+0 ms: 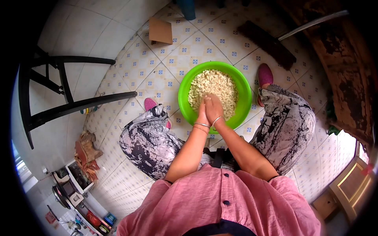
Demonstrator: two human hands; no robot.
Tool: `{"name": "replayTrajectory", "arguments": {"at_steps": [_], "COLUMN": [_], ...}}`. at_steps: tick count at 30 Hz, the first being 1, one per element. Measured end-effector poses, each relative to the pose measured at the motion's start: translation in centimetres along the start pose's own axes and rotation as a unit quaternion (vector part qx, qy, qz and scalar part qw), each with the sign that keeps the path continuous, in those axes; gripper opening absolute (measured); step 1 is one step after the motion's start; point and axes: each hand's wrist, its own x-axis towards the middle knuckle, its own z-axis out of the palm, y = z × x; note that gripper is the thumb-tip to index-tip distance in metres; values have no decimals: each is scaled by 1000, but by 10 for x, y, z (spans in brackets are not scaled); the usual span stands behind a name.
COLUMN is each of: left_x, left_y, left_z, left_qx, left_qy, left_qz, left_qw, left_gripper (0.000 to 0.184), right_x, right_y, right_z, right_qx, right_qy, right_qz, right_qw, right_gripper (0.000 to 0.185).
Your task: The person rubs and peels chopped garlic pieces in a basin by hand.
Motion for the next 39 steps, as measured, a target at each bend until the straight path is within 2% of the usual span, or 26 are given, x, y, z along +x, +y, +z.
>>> {"name": "replayTrajectory", "arguments": {"at_steps": [2, 3, 5, 6, 7, 9, 10, 11, 15, 17, 18, 19, 21, 22, 23, 25, 27, 28, 29, 30, 31, 33, 34, 36, 37, 39], "left_x": [-17, -20, -27, -28, -27, -18, 16, 21, 24, 10, 1, -9, -21, -21, -21, -23, -20, -8, 2, 2, 4, 4, -9, -42, -31, -10], "left_y": [1, 0, -3, -5, -3, 2, -4, -8, -14, -10, -8, -5, -3, -5, -3, 2, 8, 8, 6, 6, 1, -7, -1, 11, 5, -12], "left_z": [38, 45, 56, 56, 53, 36, -32, -41, -41, -10, 12, 28, 48, 49, 48, 48, 36, 13, -5, -6, -5, 5, 27, 79, 64, 20], "left_qx": [-4, -2, -1, 7, 8, -24, -65, -68, -62, -32, 9, 11, 35, 36, 37, 23, 30, 0, -30, -56, -57, 2, 3, 14, 14, 139], "left_qy": [73, 73, 101, 110, 110, 80, -84, -85, -116, 5, 66, 68, 89, 97, 98, 94, 112, 1, -110, -179, -178, 55, 56, 154, 156, 261], "left_qz": [-79, -78, -68, -71, -70, -50, -91, -91, 7, -32, -35, -34, -27, -33, -33, -56, -44, -49, -54, -41, -44, 30, 28, -30, -31, 126], "left_qw": [994, 994, 993, 991, 991, 995, 990, 990, 991, 999, 997, 997, 995, 994, 994, 994, 992, 999, 992, 981, 981, 998, 998, 988, 987, 947], "left_gripper": [47, 47, 33, 36, 36, 41, 45, 45, 44, 39, 43, 43, 47, 49, 49, 46, 40, 39, 39, 30, 30, 42, 42, 47, 47, 51], "right_x": [12, 20, 31, 31, 28, 14, 3, -4, -11, -3, 11, 17, 27, 31, 29, 20, -2, -11, -12, -13, -16, -24, -14, 20, 29, 39], "right_y": [0, 5, 12, 10, 9, 9, 0, -6, -7, -2, 3, 4, 2, 2, 2, -7, -12, -9, -5, -9, -11, -18, -8, 28, 31, 41], "right_z": [-7, -7, -6, -7, -5, -5, -2, -2, 3, 3, -2, -3, -6, -7, -7, -14, -11, -3, 0, 1, -2, -8, -5, -2, -8, -19], "right_qx": [13, 15, 36, 76, 77, 30, 29, 26, -16, -3, -6, -4, 75, 132, 133, -10, 64, 37, 39, 41, 39, 70, 70, -6, -6, 27], "right_qy": [-6, -6, 19, 2, 2, -87, -43, -43, -58, -11, -68, -69, 2, -8, -9, -94, -77, -54, -46, -39, -39, -26, -25, -17, -18, 98], "right_qz": [40, 40, 99, 151, 151, 46, 30, 29, -20, -12, 17, 18, 130, 187, 187, 149, 102, 31, -1, -33, -30, 22, 24, 42, 45, 118], "right_qw": [999, 999, 994, 986, 986, 995, 998, 998, 998, 1000, 998, 997, 989, 973, 973, 984, 990, 997, 998, 998, 998, 997, 997, 999, 999, 988], "right_gripper": [40, 40, 35, 37, 37, 42, 43, 43, 41, 41, 43, 43, 41, 40, 40, 40, 43, 43, 44, 45, 45, 33, 33, 45, 45, 44]}}
